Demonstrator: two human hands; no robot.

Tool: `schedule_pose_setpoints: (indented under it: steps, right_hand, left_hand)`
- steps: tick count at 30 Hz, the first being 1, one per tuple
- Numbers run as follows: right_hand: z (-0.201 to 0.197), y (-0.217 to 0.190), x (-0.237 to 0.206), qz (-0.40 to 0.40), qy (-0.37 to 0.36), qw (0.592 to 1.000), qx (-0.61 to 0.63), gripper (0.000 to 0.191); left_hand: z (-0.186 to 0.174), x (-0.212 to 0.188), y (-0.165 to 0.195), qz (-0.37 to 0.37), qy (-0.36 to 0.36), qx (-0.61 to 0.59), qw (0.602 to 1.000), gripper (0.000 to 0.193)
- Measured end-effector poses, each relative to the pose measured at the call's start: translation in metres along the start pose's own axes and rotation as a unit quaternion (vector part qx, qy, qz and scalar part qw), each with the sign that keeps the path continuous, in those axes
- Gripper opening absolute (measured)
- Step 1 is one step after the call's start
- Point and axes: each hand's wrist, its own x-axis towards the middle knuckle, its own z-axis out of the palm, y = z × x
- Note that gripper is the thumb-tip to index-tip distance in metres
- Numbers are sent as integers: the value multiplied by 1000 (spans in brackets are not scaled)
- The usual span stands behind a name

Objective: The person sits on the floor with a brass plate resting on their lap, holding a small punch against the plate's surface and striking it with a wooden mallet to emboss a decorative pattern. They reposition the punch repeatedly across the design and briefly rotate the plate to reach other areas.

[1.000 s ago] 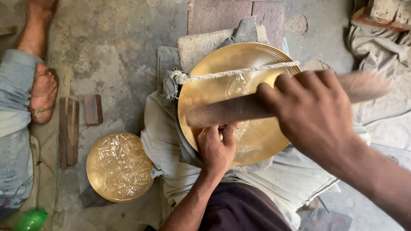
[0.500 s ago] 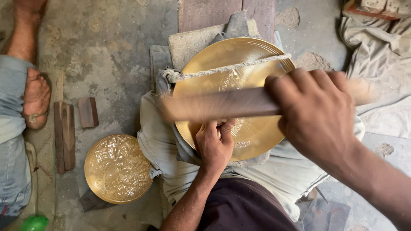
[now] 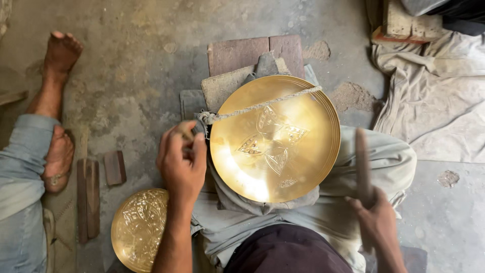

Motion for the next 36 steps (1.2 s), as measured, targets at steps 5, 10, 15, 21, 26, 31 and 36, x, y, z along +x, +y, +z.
schedule_pose_setpoints:
  steps: [5,10,15,21,26,31,36]
  right_hand:
    - [11,-22,-42,-113,66,984,124,43]
    - [14,-82,-48,-129,-34,976,172,43]
    - [-24,-140,-18,-192,72,977,51,31]
    - [-75,-246,17,-426,36,902,62,33]
    - [-73,-291,16,-407,-107,895,149,50]
    - [-63,-295,34,-393,-111,903,133,58]
    - [-53,-288,52,-316,-94,934,141,62]
  left_hand:
    - [4,35,27,135,-166,146,966,34]
    - [9,49,39,104,-212,251,939,26]
    - [-8,57,34,121,-196,217,949,28]
    - [-21,64,26,89,-239,195,947,28]
    - [-22,68,21,77,-234,159,956,32]
    - [-22,73,20,62,-243,149,957,33]
    - [-15,76,19,59,-261,125,955,32]
